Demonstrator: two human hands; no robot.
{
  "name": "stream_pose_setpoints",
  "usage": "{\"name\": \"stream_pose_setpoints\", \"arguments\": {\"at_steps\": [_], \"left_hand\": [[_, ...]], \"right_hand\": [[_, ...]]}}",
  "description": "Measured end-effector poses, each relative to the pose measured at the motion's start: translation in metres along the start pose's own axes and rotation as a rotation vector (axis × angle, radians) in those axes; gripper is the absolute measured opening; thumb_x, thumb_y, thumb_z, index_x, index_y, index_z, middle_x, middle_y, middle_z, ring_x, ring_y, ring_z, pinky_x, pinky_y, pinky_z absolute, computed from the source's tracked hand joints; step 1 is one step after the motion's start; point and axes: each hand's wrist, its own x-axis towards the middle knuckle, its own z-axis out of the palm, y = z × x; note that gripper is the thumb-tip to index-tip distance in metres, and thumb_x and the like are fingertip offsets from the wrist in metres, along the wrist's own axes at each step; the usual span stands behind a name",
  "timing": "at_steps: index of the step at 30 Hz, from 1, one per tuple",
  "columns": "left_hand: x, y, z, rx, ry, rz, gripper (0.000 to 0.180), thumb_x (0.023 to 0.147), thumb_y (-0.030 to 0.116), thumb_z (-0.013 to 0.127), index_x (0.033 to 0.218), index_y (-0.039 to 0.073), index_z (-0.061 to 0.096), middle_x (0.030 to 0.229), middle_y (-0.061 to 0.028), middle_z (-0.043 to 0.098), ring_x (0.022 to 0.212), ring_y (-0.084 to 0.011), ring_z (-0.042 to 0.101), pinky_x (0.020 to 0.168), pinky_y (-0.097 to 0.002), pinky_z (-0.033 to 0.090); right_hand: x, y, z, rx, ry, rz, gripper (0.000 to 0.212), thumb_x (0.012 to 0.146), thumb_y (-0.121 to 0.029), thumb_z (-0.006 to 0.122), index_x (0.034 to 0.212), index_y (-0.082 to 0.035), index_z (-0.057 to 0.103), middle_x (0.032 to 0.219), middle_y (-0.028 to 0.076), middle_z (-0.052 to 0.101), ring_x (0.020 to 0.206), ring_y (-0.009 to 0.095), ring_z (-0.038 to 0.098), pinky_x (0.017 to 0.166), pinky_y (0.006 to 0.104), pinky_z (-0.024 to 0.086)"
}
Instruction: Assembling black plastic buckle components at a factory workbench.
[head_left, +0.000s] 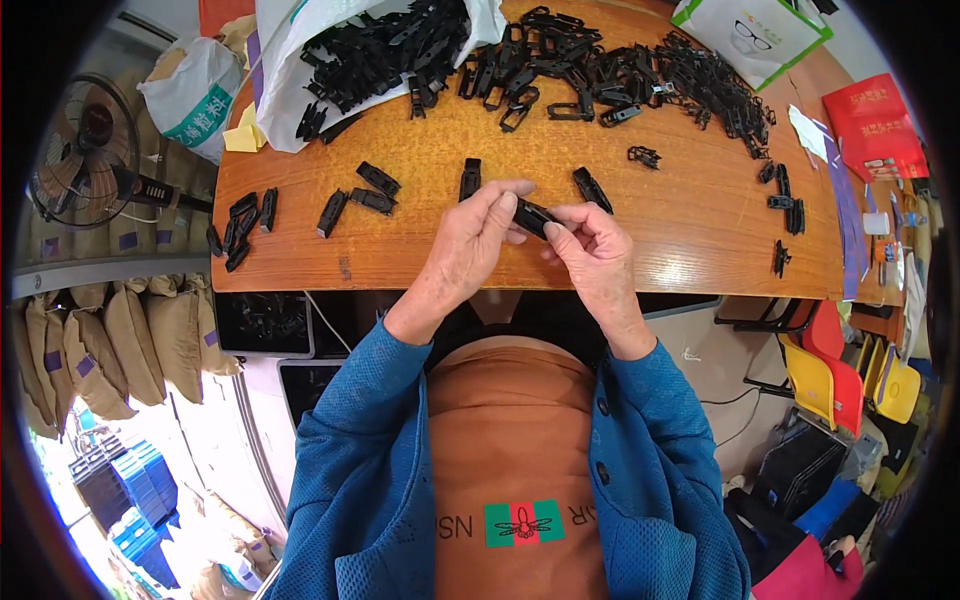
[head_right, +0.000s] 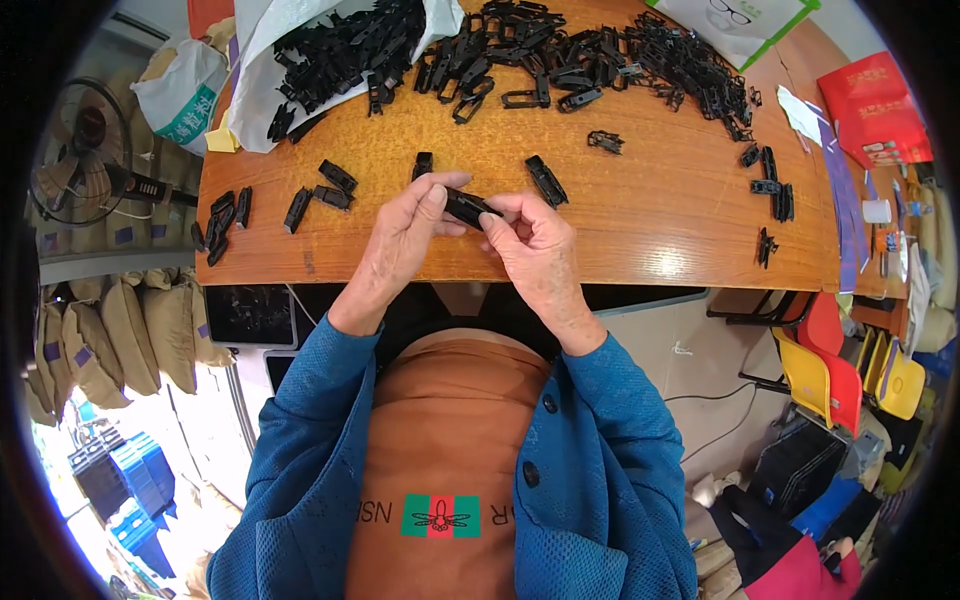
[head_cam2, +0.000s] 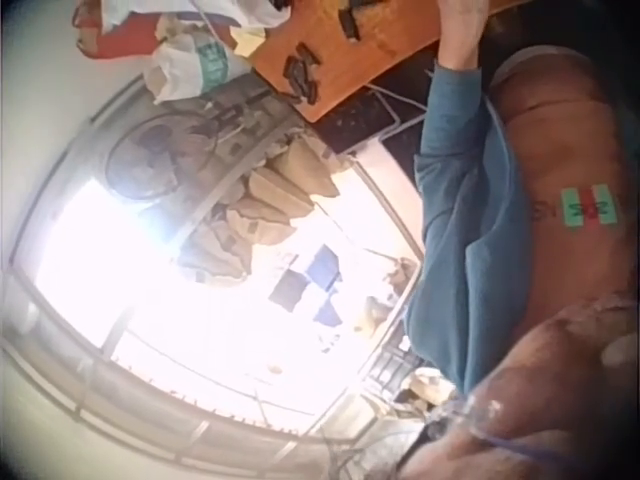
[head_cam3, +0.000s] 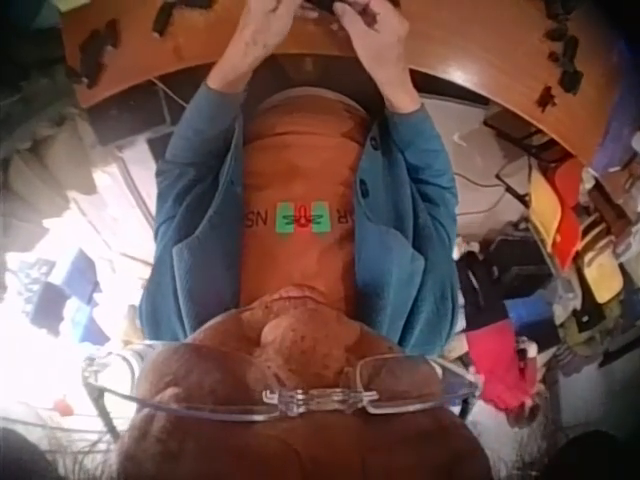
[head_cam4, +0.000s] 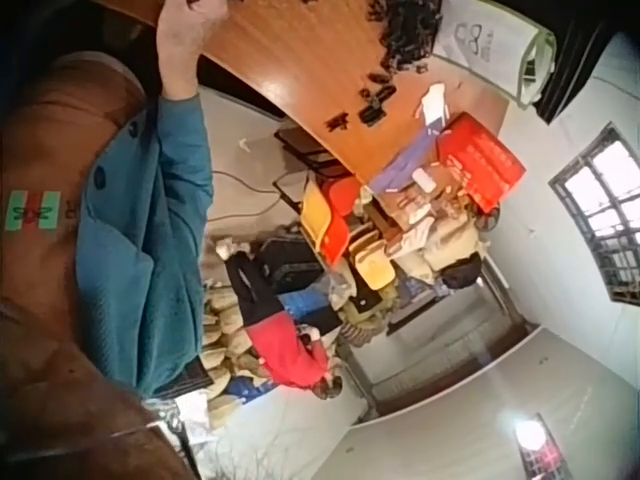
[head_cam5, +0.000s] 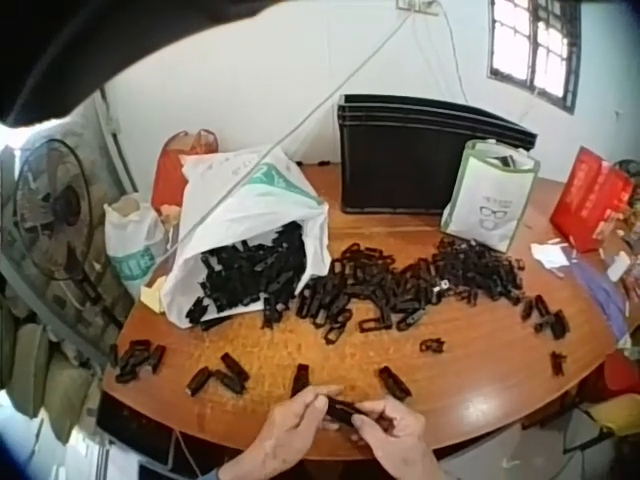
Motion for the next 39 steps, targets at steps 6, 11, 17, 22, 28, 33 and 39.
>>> {"name": "stream_pose_setpoints", "arguments": {"at_steps": [6, 11, 17, 22, 28, 33, 39], "left_hand": [[0.006, -0.005, -0.006, 0.317, -0.125, 0.141, 0.031, 0.096, 0.018, 0.052, 0.122, 0.002, 0.052, 0.090, -0.0156, 0.065, 0.082, -0.0216, 0.065, 0.070, -0.0327, 0.051], [0.003, -0.004, 0.007, 0.333, -0.227, 0.070, 0.048, 0.089, 0.014, 0.063, 0.131, 0.004, 0.042, 0.095, -0.0065, 0.062, 0.088, -0.0153, 0.060, 0.079, -0.0290, 0.047], [-0.003, -0.019, 0.027, -0.011, -0.149, -0.108, 0.055, 0.085, 0.011, 0.068, 0.132, 0.004, 0.041, 0.088, -0.0045, 0.059, 0.083, -0.0120, 0.059, 0.074, -0.0267, 0.048], [0.003, -0.014, 0.033, -0.231, -0.127, -0.247, 0.055, 0.085, 0.008, 0.066, 0.133, 0.004, 0.040, 0.086, -0.0042, 0.058, 0.081, -0.0106, 0.059, 0.072, -0.0242, 0.048], [0.022, -0.004, 0.027, 0.206, -0.243, -0.087, 0.039, 0.083, 0.005, 0.066, 0.119, 0.004, 0.051, 0.084, -0.0045, 0.059, 0.076, -0.0147, 0.060, 0.069, -0.0272, 0.048], [0.051, 0.011, 0.022, 0.804, -0.235, 0.243, 0.022, 0.079, 0.010, 0.068, 0.097, 0.003, 0.058, 0.090, -0.0108, 0.058, 0.085, -0.0285, 0.057, 0.072, -0.0357, 0.047], [0.101, 0.002, 0.044, 0.731, -0.220, 0.242, 0.026, 0.080, 0.014, 0.066, 0.100, 0.003, 0.055, 0.092, -0.0139, 0.054, 0.081, -0.0325, 0.056, 0.070, -0.0410, 0.046]], "right_hand": [[-0.008, 0.008, -0.012, -0.140, -0.102, 0.009, 0.012, 0.091, -0.003, 0.059, 0.103, 0.000, 0.061, 0.080, 0.003, 0.064, 0.068, 0.006, 0.060, 0.061, 0.0198, 0.050], [-0.013, 0.007, -0.015, -0.058, -0.070, 0.040, 0.014, 0.092, -0.005, 0.058, 0.105, 0.000, 0.060, 0.083, 0.003, 0.062, 0.068, 0.007, 0.060, 0.061, 0.0198, 0.050], [-0.011, 0.013, -0.035, 0.426, -0.112, 0.178, 0.018, 0.090, -0.006, 0.061, 0.107, -0.003, 0.059, 0.083, 0.002, 0.057, 0.062, 0.008, 0.056, 0.051, 0.0200, 0.048], [-0.003, 0.013, -0.037, 0.364, -0.096, 0.274, 0.015, 0.089, -0.008, 0.063, 0.102, -0.003, 0.056, 0.081, 0.002, 0.058, 0.060, 0.007, 0.055, 0.046, 0.0192, 0.046], [0.004, 0.017, -0.061, 0.075, -0.180, 0.232, 0.012, 0.087, -0.006, 0.064, 0.098, -0.005, 0.059, 0.085, 0.003, 0.058, 0.064, 0.006, 0.056, 0.050, 0.0187, 0.046], [0.052, -0.012, -0.108, -0.846, 0.192, -0.405, 0.020, 0.077, 0.003, 0.067, 0.095, -0.002, 0.060, 0.088, 0.008, 0.055, 0.067, 0.018, 0.057, 0.057, 0.0287, 0.046], [0.086, 0.002, -0.128, -1.204, 0.155, -0.511, 0.017, 0.077, 0.002, 0.066, 0.092, -0.003, 0.060, 0.087, 0.011, 0.057, 0.070, 0.030, 0.058, 0.063, 0.0346, 0.048]]}}
